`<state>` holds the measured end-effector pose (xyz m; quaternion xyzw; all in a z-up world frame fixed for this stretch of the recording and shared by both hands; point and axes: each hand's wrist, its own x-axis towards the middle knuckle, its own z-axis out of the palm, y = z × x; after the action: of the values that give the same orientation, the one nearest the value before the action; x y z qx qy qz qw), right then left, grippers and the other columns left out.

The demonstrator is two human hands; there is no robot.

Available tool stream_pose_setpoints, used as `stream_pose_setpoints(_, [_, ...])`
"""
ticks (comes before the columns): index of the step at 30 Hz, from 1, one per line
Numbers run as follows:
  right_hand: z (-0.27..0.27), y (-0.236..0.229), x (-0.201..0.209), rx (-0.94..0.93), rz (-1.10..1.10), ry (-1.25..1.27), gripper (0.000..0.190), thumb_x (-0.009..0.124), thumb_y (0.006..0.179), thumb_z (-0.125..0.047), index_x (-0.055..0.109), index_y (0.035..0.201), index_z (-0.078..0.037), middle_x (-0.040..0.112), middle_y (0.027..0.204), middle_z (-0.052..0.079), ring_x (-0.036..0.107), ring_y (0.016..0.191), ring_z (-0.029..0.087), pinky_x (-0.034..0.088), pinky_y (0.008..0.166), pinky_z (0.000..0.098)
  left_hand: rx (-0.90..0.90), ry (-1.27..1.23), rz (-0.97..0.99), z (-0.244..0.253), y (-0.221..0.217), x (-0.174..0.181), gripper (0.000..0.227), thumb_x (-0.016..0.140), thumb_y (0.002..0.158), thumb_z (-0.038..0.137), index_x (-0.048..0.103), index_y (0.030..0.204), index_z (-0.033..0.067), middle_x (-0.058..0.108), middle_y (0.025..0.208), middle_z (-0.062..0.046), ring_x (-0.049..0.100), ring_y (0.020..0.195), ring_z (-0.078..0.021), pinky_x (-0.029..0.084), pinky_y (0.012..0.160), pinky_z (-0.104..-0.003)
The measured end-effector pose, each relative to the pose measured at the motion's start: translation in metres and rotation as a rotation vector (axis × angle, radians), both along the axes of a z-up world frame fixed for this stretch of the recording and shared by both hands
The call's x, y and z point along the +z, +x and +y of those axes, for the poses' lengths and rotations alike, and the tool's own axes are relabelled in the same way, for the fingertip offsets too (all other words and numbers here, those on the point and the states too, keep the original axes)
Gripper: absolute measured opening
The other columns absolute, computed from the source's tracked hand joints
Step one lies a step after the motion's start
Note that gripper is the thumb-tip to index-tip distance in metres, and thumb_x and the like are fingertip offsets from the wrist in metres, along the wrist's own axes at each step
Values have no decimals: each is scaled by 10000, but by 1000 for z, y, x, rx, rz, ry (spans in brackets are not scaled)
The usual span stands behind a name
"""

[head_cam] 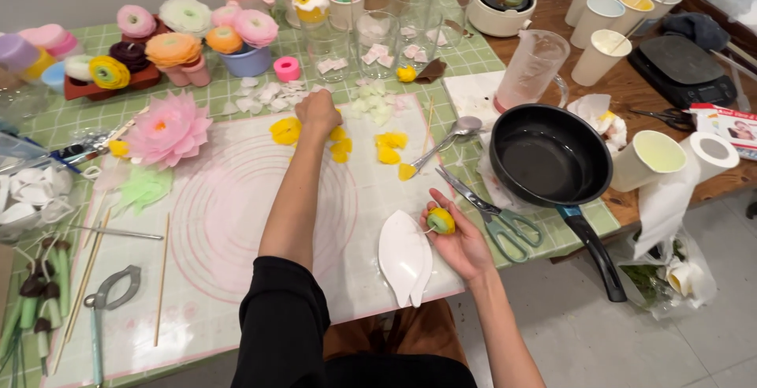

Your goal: The recorder is assembling decorative wax flowers on a workbench.

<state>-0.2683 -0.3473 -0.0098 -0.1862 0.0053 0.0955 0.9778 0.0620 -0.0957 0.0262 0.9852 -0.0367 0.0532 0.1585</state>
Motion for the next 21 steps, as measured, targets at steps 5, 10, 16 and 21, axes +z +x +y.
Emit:
stream_pose_setpoints(5, [-8, 9, -18, -15, 49, 136, 403, 491, 1101, -251, 509, 1364, 54, 601, 1291, 172, 543, 1259, 311, 432, 1154, 435, -4, 18, 23, 0, 28, -15, 359, 844, 679, 147, 757, 1017, 62, 749, 1087, -179, 721, 1041, -345, 571, 862, -441])
stream_pose_setpoints(10, [-5, 8, -11, -14, 76, 164, 373, 497, 1093, -251, 524, 1329, 37, 590, 1348, 199, 500, 1363, 360, 411, 1187, 454, -19, -30, -129, 24, 47, -35, 268, 801, 720, 114, 764, 975, 41, 749, 1034, -211, 722, 973, -379, 576, 806, -445])
stream_pose_setpoints(16, [-1, 5, -1, -25, 53, 161, 429, 475, 1037, -178, 514, 1381, 75, 577, 1383, 226, 507, 1355, 364, 415, 1182, 462, -131, -487, 48, 33, 6, 6, 158, 724, 819, 83, 818, 887, -24, 787, 803, -172, 743, 683, -211, 594, 694, -315])
stream_pose_setpoints(21, [-3, 5, -6, -19, 77, 159, 405, 491, 1088, -213, 516, 1406, 35, 591, 1350, 163, 535, 1339, 336, 435, 1168, 446, -504, -997, 232, -19, -37, 48, 137, 678, 884, 43, 767, 922, -54, 789, 831, -123, 742, 677, -125, 607, 647, -263])
